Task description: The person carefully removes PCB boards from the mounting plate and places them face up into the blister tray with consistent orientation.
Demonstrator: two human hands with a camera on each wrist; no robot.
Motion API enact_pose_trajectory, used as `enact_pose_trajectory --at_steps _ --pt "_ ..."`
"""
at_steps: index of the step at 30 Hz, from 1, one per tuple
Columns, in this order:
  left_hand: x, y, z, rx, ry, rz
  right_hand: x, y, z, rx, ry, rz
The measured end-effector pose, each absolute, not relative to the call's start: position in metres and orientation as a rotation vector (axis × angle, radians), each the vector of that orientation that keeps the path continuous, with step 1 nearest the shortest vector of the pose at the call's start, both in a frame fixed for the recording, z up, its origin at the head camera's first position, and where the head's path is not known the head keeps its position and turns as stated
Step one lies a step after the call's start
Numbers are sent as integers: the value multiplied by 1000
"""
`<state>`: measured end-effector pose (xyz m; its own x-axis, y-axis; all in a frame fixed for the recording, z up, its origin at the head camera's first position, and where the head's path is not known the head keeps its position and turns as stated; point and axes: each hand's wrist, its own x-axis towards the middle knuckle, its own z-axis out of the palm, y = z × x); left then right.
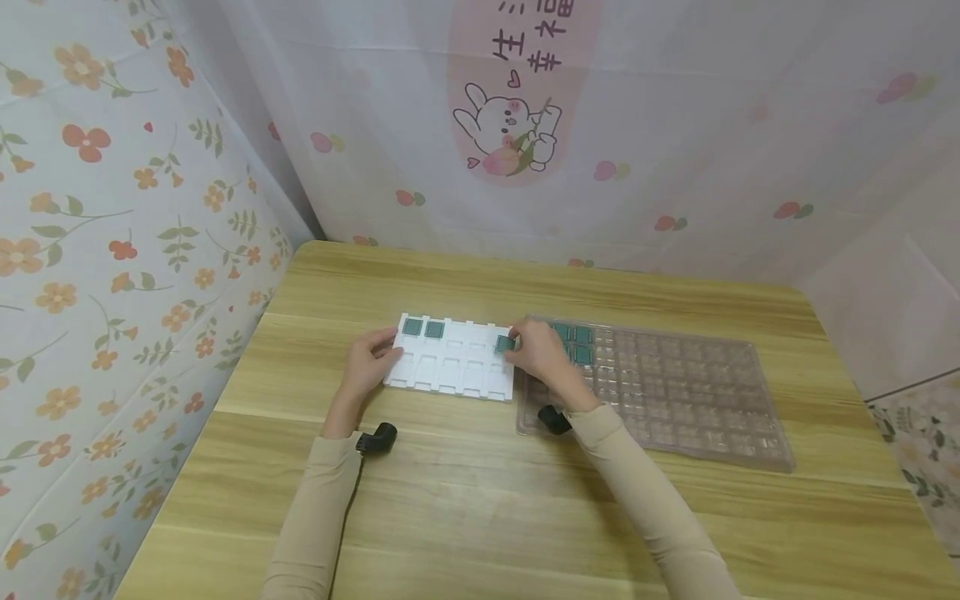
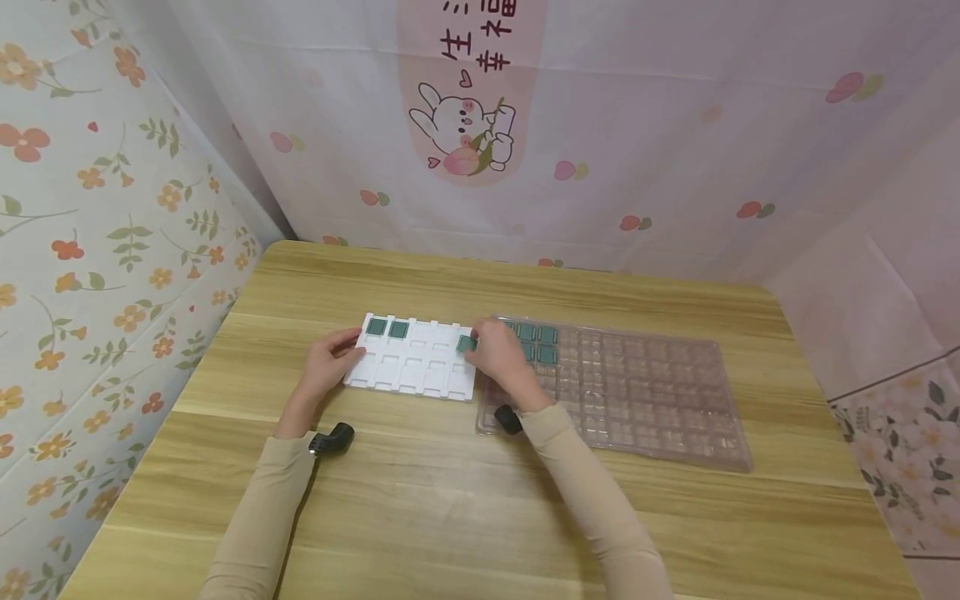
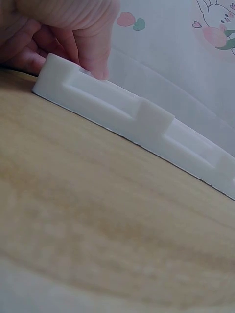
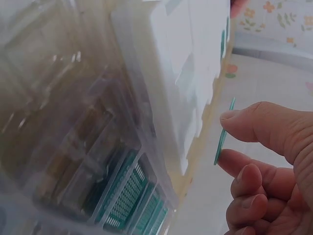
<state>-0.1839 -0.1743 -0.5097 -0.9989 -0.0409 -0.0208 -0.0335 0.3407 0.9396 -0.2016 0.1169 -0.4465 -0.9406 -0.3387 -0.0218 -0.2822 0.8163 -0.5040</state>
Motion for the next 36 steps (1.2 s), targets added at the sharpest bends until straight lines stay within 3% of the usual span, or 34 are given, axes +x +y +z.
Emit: enact_pose_trajectory --at_steps 36 --pt "-184 -174 -509 80 -2568 -1793 -184 177 -446 -450 2844 -764"
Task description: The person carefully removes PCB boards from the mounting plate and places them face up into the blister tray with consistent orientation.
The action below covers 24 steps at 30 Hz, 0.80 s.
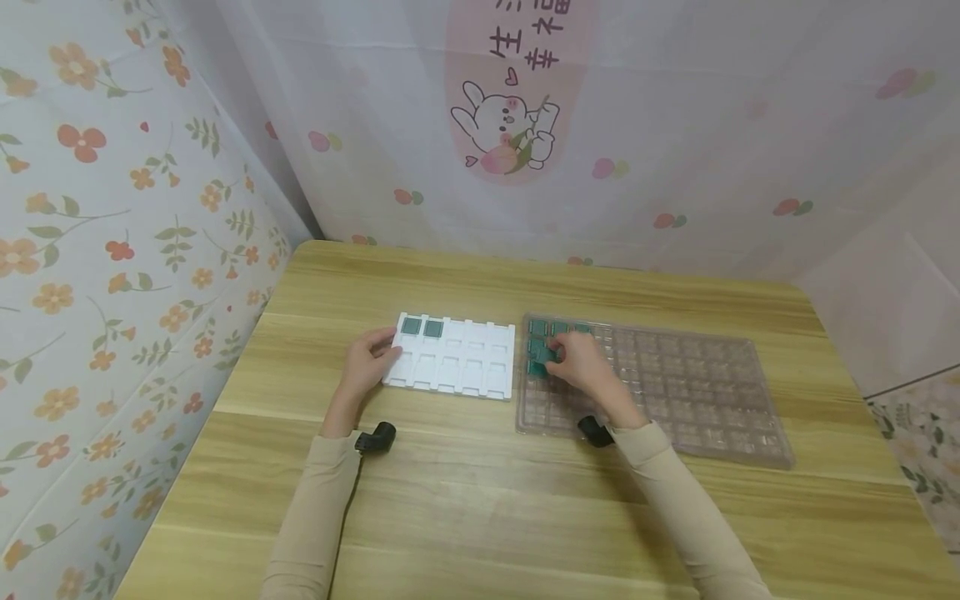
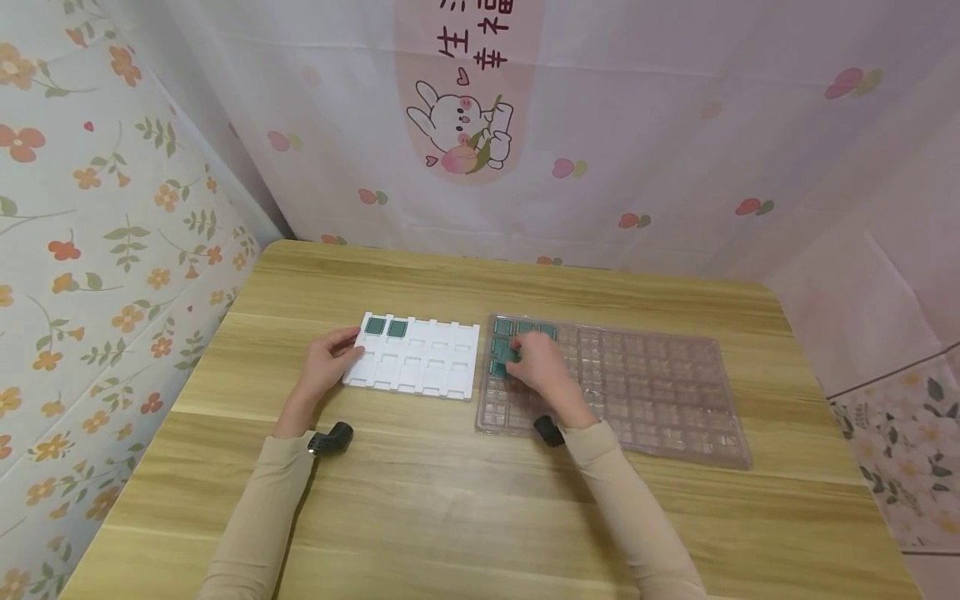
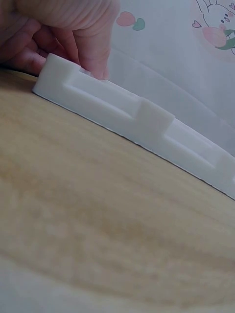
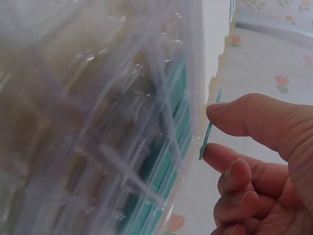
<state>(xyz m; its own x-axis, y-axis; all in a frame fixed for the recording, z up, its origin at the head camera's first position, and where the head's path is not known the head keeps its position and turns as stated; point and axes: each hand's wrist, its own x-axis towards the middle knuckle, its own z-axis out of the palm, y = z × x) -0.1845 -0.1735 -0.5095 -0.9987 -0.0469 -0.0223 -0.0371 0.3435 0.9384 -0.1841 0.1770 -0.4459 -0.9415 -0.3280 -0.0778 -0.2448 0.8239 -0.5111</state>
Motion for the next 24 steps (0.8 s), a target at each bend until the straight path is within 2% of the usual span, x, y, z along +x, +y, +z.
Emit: enact_pose_trajectory --at_steps 24 --pt "-183 -173 -509 89 -2558 -1815 -175 194 -453 -420 2862 -692"
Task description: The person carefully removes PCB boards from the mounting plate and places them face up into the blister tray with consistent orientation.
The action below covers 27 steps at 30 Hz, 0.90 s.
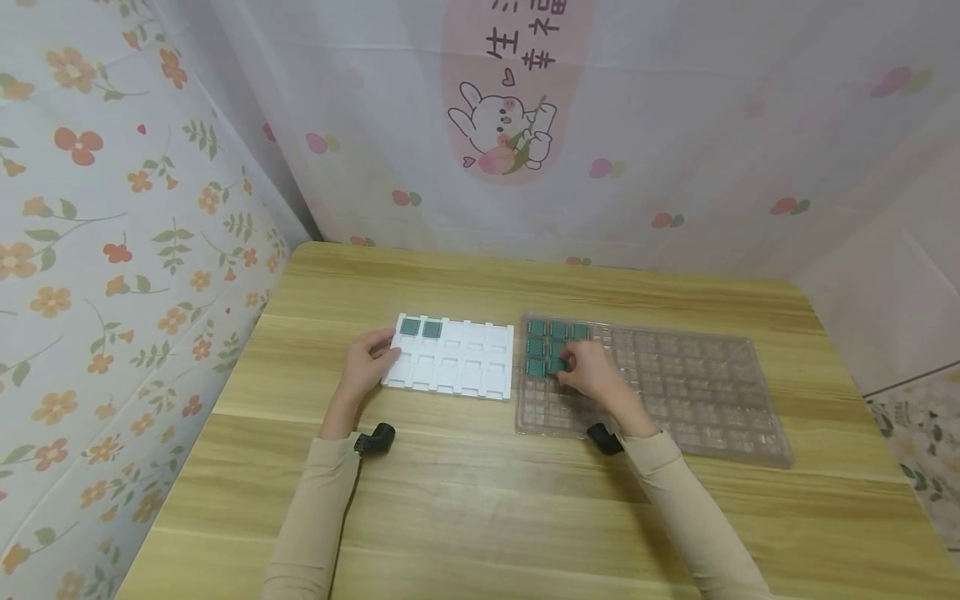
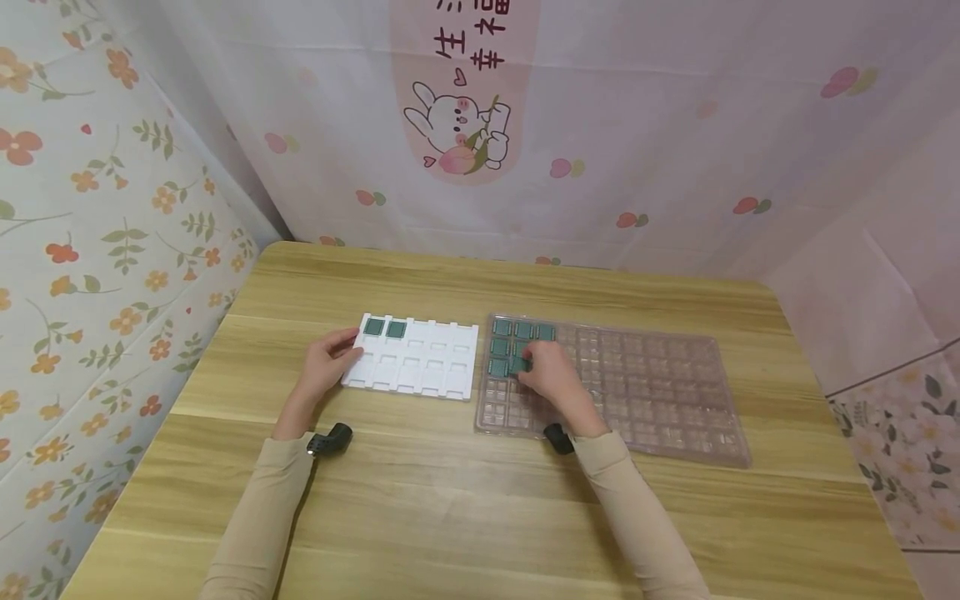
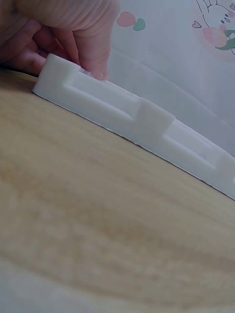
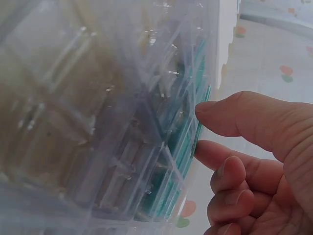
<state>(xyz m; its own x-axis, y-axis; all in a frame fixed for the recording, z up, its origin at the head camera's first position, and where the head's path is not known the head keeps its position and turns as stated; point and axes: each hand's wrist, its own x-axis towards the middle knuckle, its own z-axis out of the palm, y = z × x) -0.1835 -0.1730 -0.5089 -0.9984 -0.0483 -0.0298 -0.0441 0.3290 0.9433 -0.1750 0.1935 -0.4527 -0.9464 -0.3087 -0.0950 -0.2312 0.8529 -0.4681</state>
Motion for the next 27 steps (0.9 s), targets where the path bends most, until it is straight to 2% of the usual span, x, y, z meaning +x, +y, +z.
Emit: enact_pose_trajectory --at_steps 23,27 --pt "-184 -174 -510 73 -2551 -1808 -174 196 -455 -397 2853 -630" --pt "-176 -169 -493 58 -2562 -1807 -173 196 -455 -370 2831 -642"
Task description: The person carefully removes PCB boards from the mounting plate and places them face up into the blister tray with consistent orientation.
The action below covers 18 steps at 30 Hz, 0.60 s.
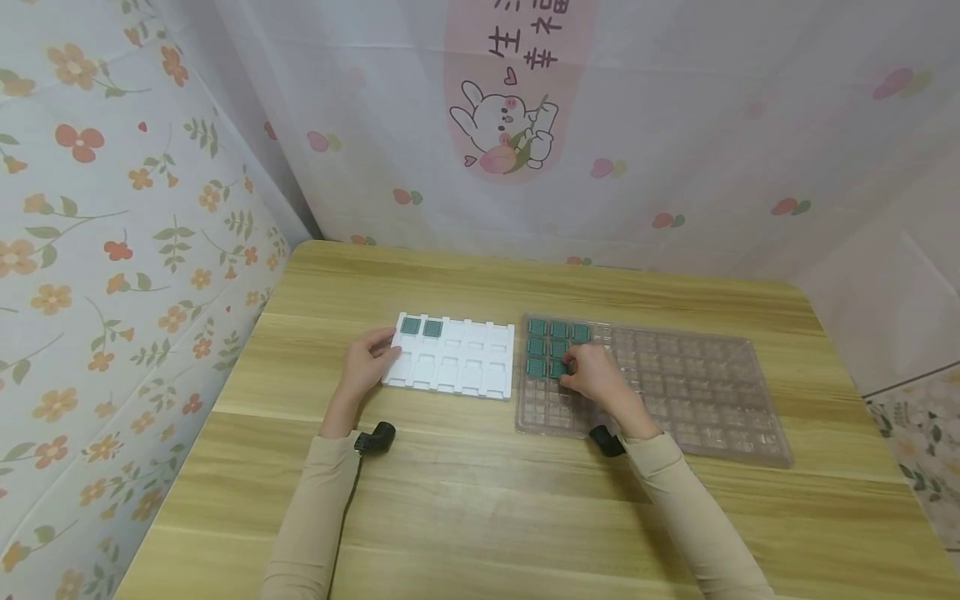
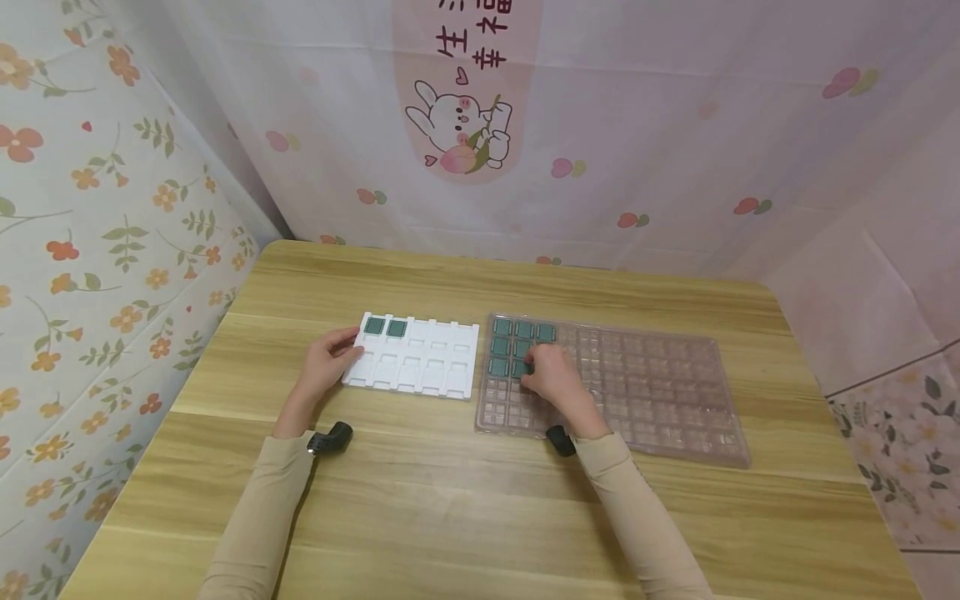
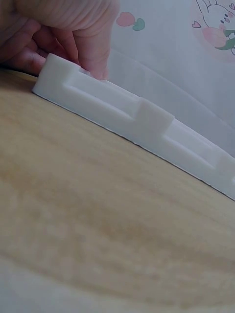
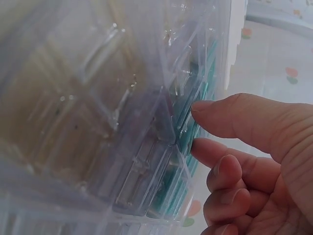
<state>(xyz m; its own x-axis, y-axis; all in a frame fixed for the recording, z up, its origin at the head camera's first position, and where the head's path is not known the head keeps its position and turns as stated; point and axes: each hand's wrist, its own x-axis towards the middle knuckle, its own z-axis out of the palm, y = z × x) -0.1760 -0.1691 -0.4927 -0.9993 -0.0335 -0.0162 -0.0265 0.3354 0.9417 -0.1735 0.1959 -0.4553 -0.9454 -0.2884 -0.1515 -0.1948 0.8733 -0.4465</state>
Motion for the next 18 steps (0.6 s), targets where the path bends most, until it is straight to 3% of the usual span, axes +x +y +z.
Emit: enact_pose_trajectory --at_steps 18 --pt "-184 -175 -511 67 -2564 -1800 -175 197 -455 -342 2810 -644"
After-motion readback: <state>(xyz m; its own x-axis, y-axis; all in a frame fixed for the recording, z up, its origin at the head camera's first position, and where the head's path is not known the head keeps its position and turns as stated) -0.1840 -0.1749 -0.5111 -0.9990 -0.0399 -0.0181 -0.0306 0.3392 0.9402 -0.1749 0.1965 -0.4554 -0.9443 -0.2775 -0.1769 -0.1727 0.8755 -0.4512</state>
